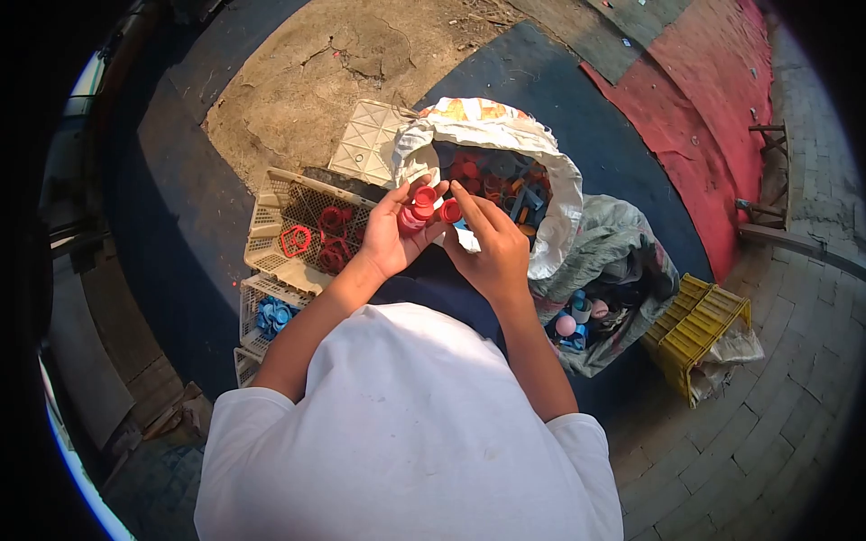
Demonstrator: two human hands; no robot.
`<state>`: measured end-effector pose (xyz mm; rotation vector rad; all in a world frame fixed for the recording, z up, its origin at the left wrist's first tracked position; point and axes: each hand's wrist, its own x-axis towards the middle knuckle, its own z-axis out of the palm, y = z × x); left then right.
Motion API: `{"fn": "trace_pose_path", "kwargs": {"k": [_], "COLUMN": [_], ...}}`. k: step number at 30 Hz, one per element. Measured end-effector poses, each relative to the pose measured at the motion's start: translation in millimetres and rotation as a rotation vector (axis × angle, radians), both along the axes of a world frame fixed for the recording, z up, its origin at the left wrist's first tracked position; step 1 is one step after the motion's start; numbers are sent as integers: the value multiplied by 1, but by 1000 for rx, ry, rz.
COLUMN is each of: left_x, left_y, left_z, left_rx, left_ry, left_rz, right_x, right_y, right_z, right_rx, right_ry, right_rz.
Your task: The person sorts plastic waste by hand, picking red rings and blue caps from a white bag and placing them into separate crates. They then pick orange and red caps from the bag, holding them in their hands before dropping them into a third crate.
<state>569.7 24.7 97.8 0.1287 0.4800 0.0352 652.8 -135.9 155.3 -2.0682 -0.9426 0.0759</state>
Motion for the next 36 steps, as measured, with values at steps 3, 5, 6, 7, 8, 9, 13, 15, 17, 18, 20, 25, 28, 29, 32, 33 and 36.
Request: {"fn": "trace_pose_path", "kwargs": {"k": [3, 5, 6, 7, 8, 9, 13, 15, 17, 18, 20, 25, 28, 29, 32, 33, 36], "left_x": [-2, -4, -5, -6, -7, -5, -4, -6, -8, -8, -10, -13, -15, -16, -21, -23, -26], "left_y": [1, 4, 5, 6, 5, 4, 3, 5, 4, 3, 2, 5, 3, 3, 4, 5, 8], "left_z": [-5, -9, -9, -8, -7, 1, 12, 10, 7, 7, 3, -5, -2, -3, -7, -8, -8], "left_rx": [2, -21, -47, -74, -39, -3, 21, 1, -13, -14, -13, -57, -65, -61, -62, -69, -98], "left_ry": [21, -28, -80, -131, -101, -71, -3, -34, -51, -51, -65, -114, -85, -86, -97, -107, -113], "left_rz": [14, 13, 10, 6, 9, 13, 21, 13, 22, 38, 48, 53, 104, 111, 120, 121, 136], "right_x": [3, 4, 3, 2, 0, -3, -13, -14, -15, -16, -17, -18, -9, -5, 16, 24, 41], "right_y": [1, 3, 5, 6, 7, 8, 18, 23, 28, 29, 30, 24, 14, 10, -10, -16, -19], "right_z": [3, 4, 7, 8, 7, 4, -4, -14, -19, -20, -17, -28, -34, -38, -61, -77, -104], "right_rx": [67, 118, 149, 180, 179, 177, 186, 197, 179, 170, 137, 234, 331, 353, 256, 220, -236], "right_ry": [67, 117, 149, 181, 203, 223, 680, 894, 748, 675, 536, 597, 686, 705, 772, 747, 607], "right_rz": [15, 50, 71, 91, 92, 92, -33, -71, -107, -123, -140, -196, -240, -254, -276, -275, -271]}}
